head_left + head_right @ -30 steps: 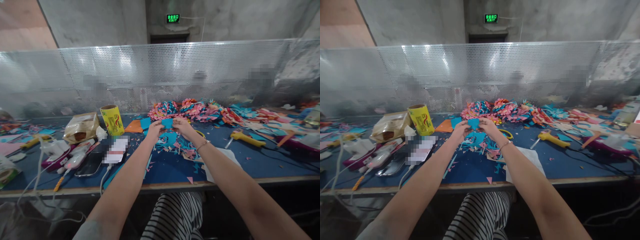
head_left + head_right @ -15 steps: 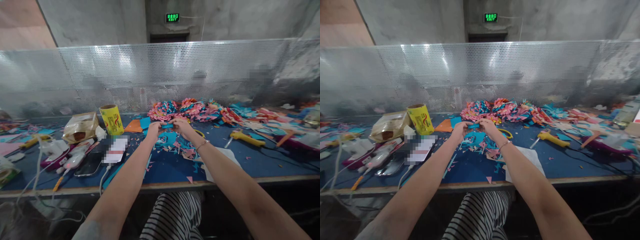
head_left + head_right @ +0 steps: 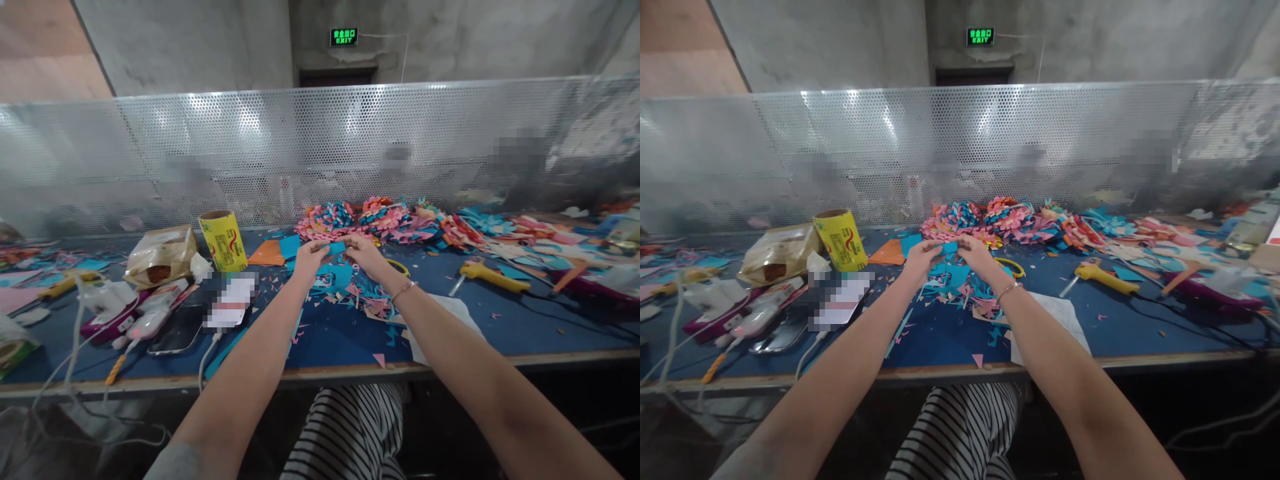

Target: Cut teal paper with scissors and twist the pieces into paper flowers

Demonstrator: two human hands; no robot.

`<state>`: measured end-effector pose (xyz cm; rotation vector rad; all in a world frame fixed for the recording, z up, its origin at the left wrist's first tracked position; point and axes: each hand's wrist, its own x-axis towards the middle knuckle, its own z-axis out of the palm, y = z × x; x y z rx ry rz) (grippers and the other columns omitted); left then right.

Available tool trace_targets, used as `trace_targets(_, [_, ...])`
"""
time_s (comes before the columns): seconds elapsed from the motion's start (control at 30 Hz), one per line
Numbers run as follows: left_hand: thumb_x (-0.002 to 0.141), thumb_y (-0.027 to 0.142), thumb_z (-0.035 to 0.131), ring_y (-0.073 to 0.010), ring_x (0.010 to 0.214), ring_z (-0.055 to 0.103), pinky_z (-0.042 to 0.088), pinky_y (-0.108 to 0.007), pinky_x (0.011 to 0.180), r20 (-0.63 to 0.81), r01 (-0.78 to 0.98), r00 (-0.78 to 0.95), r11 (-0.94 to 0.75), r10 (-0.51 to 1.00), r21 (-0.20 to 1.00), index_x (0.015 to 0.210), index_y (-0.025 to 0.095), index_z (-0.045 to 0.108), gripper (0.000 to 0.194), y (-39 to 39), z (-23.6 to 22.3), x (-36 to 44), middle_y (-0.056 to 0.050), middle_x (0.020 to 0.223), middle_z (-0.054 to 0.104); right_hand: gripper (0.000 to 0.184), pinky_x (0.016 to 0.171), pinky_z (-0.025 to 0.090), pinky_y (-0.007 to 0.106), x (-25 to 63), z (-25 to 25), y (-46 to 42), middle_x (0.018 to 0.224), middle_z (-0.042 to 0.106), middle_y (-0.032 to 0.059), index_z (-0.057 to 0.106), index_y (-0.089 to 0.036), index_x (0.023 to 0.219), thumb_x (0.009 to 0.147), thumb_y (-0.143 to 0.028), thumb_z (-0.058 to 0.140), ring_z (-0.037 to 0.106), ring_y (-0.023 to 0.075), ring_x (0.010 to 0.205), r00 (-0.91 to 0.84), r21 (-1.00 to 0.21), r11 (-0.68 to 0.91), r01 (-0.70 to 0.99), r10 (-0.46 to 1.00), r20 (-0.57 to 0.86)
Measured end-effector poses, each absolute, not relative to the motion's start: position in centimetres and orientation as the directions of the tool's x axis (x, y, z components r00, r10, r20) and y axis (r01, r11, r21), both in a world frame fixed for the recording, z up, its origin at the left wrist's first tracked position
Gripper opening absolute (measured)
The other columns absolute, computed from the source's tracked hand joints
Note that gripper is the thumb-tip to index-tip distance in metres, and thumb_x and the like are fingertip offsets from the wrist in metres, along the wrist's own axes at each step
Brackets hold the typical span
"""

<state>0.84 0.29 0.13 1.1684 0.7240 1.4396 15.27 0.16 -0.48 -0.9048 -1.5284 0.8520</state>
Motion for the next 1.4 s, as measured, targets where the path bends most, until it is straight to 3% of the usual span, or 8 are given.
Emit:
trace_targets(0.37, [0.044, 0.023, 0.08, -0.0109, 0.062, 0.059, 0.049, -0.029, 0.072, 0.289, -0.442, 0.057, -0.236, 0.956, 0.865, 0.064, 0.014, 0.065, 0.027, -0.4, 0.5, 1.0, -0.001, 0.063, 0.064, 0.031, 0.051, 0.049, 0.027, 14.7, 0.6, -1.2, 0.1, 0.059, 0.0058, 0.057, -0.021, 0.099, 0.069, -0.021, 0.053, 0.058, 0.0118, 0.06, -0.016, -0.753, 0.636, 0.169, 0.766, 0.643])
trace_targets(0.6, [0.044, 0.023, 0.08, -0.009, 0.061, 0.057, 0.046, -0.024, 0.066, 0.279, -0.445, 0.076, -0.218, 0.957, 0.869, 0.065, 0.015, 0.066, 0.026, -0.6, 0.6, 1.1, 0.0, 0.062, 0.062, 0.019, 0.052, 0.049, 0.028, 14.6, 0.5, -1.3, 0.09, 0.058, 0.0038, 0.057, -0.022, 0.089, 0.07, -0.025, 0.055, 0.056, 0.0132, 0.064, -0.006, -0.7, 0.674, 0.234, 0.721, 0.693])
trace_targets(0.83, [0.043, 0.026, 0.081, -0.0104, 0.063, 0.058, 0.046, -0.025, 0.068, 0.37, -0.45, 0.041, -0.313, 0.928, 0.836, 0.064, 0.015, 0.068, 0.027, -0.5, 0.6, 1.2, -0.001, 0.062, 0.064, 0.016, 0.061, 0.049, 0.028, 14.7, 0.3, -1.1, 0.089, 0.054, 0.0024, 0.054, -0.021, 0.084, 0.069, -0.022, 0.058, 0.056, 0.0128, 0.069, 0.003, -0.651, 0.726, 0.223, 0.667, 0.745])
trace_targets(1.1, [0.044, 0.025, 0.08, -0.013, 0.071, 0.06, 0.046, -0.027, 0.073, 0.435, -0.47, 0.048, -0.364, 0.899, 0.804, 0.068, 0.015, 0.07, 0.028, -0.5, 0.6, 1.3, -0.003, 0.07, 0.067, 0.003, 0.074, 0.048, 0.035, 14.6, 0.7, -1.6, 0.087, 0.055, 0.0044, 0.059, -0.021, 0.074, 0.072, -0.02, 0.059, 0.054, 0.0181, 0.086, -0.01, -0.486, 0.805, 0.341, 0.52, 0.854])
trace_targets(1.4, [0.042, 0.024, 0.081, -0.0126, 0.071, 0.061, 0.047, -0.027, 0.073, 0.402, -0.511, 0.06, -0.318, 0.914, 0.799, 0.065, 0.016, 0.069, 0.027, -1.2, 1.0, 1.6, -0.002, 0.068, 0.067, 0.008, 0.074, 0.049, 0.035, 14.6, 1.0, -2.3, 0.088, 0.058, 0.0046, 0.067, -0.023, 0.074, 0.07, -0.019, 0.06, 0.055, 0.0182, 0.087, 0.091, -0.512, 0.781, 0.358, 0.517, 0.851])
